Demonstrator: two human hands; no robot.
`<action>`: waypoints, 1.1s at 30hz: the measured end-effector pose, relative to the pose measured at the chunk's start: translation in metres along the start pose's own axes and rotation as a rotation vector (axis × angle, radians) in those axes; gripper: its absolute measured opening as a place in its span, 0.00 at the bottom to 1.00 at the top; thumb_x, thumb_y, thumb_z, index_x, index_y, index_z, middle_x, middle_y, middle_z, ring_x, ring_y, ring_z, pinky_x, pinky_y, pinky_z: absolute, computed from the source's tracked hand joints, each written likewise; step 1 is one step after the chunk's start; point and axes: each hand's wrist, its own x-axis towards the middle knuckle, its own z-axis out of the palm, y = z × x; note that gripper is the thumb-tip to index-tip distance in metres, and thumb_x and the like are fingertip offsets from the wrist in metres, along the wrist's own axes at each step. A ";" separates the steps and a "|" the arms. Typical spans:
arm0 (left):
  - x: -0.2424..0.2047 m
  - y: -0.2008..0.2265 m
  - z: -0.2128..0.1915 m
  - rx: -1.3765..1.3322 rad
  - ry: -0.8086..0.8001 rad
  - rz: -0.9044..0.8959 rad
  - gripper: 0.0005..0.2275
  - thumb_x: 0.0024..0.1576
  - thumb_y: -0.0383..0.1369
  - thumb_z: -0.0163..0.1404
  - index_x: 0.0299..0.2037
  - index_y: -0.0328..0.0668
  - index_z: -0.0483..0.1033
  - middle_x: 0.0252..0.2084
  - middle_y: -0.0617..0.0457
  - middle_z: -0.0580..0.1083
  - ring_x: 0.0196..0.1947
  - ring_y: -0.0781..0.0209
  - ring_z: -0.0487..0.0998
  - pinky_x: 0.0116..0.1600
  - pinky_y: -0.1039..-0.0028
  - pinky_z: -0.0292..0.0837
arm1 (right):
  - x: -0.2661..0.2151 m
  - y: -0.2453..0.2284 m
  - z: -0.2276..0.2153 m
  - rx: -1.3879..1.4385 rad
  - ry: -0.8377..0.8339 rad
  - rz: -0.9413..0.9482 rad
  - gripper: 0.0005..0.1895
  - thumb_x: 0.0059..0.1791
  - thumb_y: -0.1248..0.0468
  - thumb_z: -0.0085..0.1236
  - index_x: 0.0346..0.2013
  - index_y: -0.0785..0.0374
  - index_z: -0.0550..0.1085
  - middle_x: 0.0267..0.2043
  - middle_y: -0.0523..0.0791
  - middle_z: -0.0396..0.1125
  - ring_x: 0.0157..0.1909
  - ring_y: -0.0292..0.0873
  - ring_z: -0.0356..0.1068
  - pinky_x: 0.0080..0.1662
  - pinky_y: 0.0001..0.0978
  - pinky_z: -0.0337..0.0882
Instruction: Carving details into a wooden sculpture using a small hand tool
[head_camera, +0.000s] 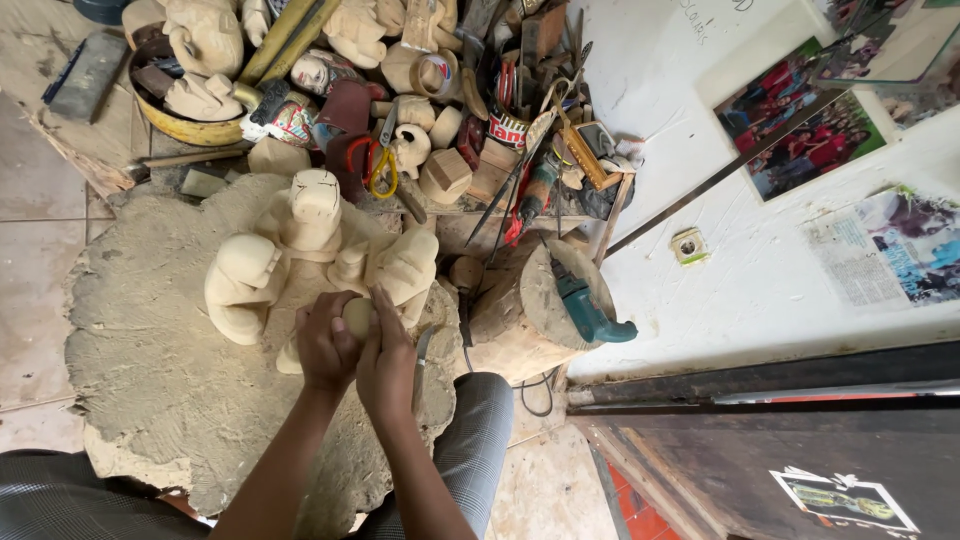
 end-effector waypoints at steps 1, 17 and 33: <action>-0.001 -0.001 0.001 -0.001 0.000 0.001 0.25 0.67 0.42 0.21 0.48 0.44 0.76 0.37 0.54 0.73 0.38 0.55 0.78 0.51 0.70 0.60 | -0.006 0.002 0.001 0.000 0.001 0.000 0.20 0.57 0.66 0.41 0.63 0.64 0.71 0.59 0.58 0.69 0.62 0.60 0.67 0.60 0.49 0.69; 0.005 0.015 -0.008 -0.030 -0.014 -0.058 0.25 0.67 0.43 0.21 0.44 0.43 0.77 0.37 0.50 0.75 0.38 0.53 0.77 0.50 0.66 0.60 | -0.023 -0.008 0.004 -0.044 0.032 0.024 0.24 0.55 0.68 0.37 0.66 0.59 0.67 0.67 0.52 0.64 0.69 0.52 0.60 0.65 0.44 0.62; 0.011 0.017 -0.007 -0.014 -0.019 -0.073 0.23 0.66 0.41 0.24 0.42 0.40 0.76 0.37 0.48 0.76 0.36 0.50 0.76 0.46 0.60 0.61 | -0.039 -0.003 0.010 0.003 0.028 -0.038 0.25 0.55 0.73 0.36 0.66 0.62 0.65 0.72 0.52 0.57 0.75 0.51 0.53 0.69 0.42 0.60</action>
